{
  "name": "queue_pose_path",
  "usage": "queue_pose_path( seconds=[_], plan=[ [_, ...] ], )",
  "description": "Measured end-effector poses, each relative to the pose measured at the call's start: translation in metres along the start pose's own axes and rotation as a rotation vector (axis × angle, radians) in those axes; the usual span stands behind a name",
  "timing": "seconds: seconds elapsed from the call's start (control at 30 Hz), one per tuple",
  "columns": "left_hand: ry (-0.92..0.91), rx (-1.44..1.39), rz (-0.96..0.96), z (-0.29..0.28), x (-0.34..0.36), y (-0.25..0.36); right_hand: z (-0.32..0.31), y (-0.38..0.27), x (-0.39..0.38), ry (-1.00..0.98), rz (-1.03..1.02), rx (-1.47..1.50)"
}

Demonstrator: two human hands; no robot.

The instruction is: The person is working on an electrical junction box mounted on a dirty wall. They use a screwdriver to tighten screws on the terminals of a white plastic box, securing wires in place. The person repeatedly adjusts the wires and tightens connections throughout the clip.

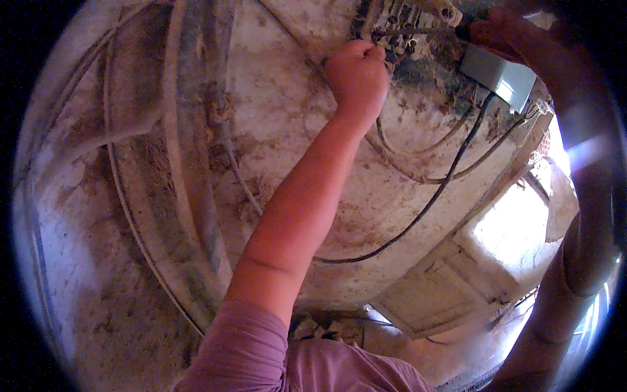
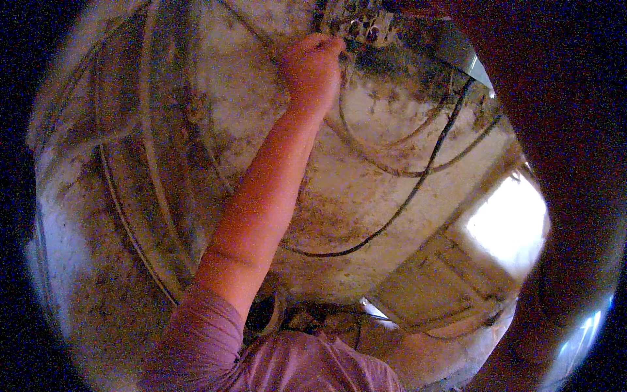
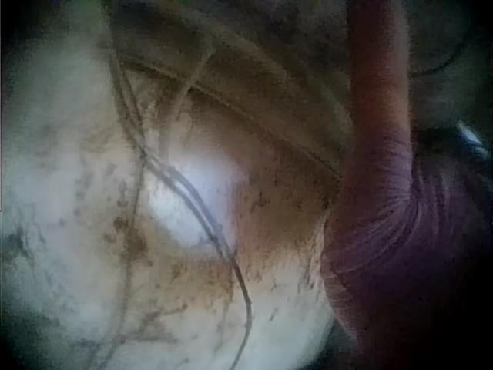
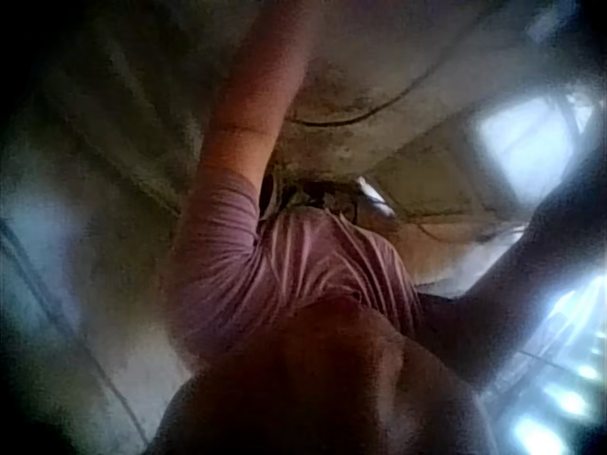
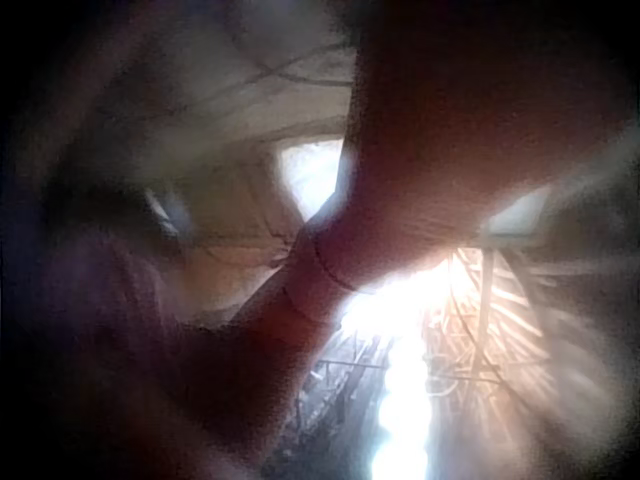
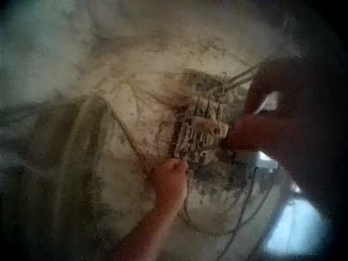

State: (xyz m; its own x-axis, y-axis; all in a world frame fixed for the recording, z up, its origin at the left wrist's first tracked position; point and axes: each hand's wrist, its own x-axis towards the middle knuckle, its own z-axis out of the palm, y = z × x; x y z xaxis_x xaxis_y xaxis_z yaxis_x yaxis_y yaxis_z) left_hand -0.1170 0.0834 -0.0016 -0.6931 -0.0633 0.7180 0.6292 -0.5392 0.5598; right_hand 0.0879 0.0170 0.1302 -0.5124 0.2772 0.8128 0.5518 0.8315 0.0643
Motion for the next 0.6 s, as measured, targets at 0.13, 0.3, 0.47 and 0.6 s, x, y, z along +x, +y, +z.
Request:
queue_pose_path(
  seconds=[0.13,0.3,0.47,0.6],
  plan=[
    [-0.077,0.117,0.148,0.011,0.004,0.012,-0.015,0.0,-0.003,0.029,0.027,-0.051],
    [-0.037,0.455,0.263,-0.013,0.007,0.001,0.01,0.002,0.005,-0.022,-0.022,0.027],
    [-0.13,0.356,0.338,0.02,0.004,0.022,-0.023,0.002,-0.011,0.013,0.058,-0.085],
    [-0.09,0.45,0.255,-0.007,0.006,0.004,0.001,0.002,-0.004,-0.043,0.008,0.012]
  ],
)
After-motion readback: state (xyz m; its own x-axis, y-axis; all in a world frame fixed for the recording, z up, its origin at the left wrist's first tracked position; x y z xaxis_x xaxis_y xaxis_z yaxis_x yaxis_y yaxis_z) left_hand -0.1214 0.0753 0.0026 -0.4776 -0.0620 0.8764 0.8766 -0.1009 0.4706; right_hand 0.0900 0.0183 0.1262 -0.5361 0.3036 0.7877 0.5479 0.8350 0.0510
